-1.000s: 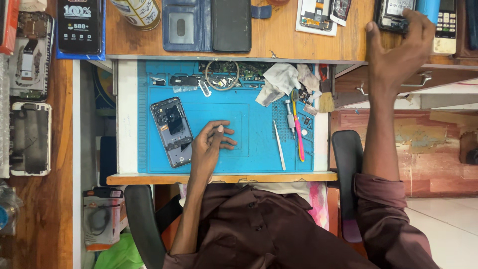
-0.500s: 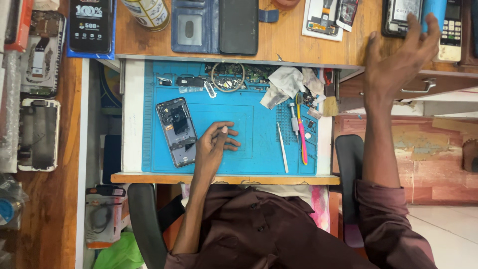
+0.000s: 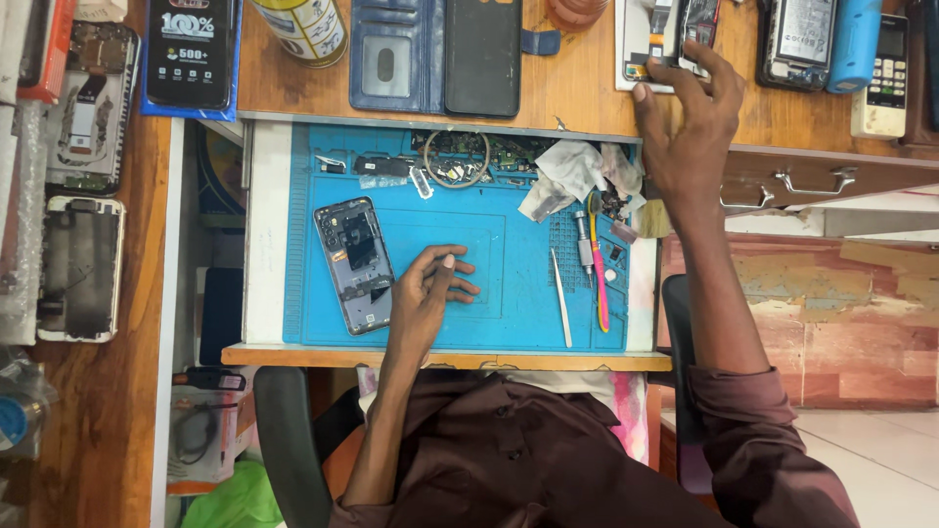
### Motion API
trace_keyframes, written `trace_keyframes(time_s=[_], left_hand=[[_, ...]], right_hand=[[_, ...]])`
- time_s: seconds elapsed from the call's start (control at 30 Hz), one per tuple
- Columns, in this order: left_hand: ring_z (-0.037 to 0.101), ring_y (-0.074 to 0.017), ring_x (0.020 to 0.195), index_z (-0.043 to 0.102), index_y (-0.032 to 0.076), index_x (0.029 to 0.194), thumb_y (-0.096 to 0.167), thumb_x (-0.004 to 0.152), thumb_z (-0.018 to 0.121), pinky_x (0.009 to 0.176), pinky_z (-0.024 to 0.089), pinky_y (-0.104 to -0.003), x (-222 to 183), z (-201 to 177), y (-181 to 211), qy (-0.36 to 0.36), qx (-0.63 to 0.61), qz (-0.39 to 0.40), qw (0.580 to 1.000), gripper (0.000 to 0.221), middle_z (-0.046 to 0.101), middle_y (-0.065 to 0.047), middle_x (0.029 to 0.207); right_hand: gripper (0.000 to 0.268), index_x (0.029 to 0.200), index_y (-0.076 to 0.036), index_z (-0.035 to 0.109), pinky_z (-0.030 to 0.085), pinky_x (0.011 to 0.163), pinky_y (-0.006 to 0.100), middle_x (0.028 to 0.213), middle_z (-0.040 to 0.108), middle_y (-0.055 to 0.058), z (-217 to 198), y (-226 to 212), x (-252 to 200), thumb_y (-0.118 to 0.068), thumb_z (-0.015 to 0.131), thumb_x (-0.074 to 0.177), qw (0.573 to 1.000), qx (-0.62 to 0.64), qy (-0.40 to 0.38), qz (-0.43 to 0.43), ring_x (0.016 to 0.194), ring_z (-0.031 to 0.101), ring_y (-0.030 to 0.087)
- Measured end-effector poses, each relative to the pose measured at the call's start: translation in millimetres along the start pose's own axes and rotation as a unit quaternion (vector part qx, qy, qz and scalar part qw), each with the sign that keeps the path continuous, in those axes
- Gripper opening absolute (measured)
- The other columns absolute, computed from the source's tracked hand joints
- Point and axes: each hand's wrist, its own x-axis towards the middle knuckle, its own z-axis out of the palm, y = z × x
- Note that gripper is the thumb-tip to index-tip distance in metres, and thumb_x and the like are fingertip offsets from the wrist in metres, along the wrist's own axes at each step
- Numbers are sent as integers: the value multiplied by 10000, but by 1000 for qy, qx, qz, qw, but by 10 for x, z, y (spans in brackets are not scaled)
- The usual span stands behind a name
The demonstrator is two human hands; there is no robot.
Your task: The person removes a battery from a mobile phone chassis, cleans the back of a replacement screen with a cloth, and connects a ribbon cable to the internal motherboard.
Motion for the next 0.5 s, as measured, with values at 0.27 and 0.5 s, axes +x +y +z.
trace_keyframes(time_s=[0.27,0.5], left_hand=[[759,-199,818,668,5,1214,239,1058,500,694,640,-318,-6,-8,23,-6,1,2,1000,328,734,-149,1009],[758,-202,817,664,8,1216,243,1059,494,689,643,-320,25,-27,-22,-17,-13,-1,1000,330,727,-147,1016]], right_hand=[[378,1362,-4,631,419,1191,555,1445,477,258,-373,567,161,-214,720,1062,988,-52,128,73,1370,463,386],[623,1442,63,520,348,1046,699,1350,469,286,-313,1004,245,-302,778,1008,953,-289,24,87,1287,350,596]])
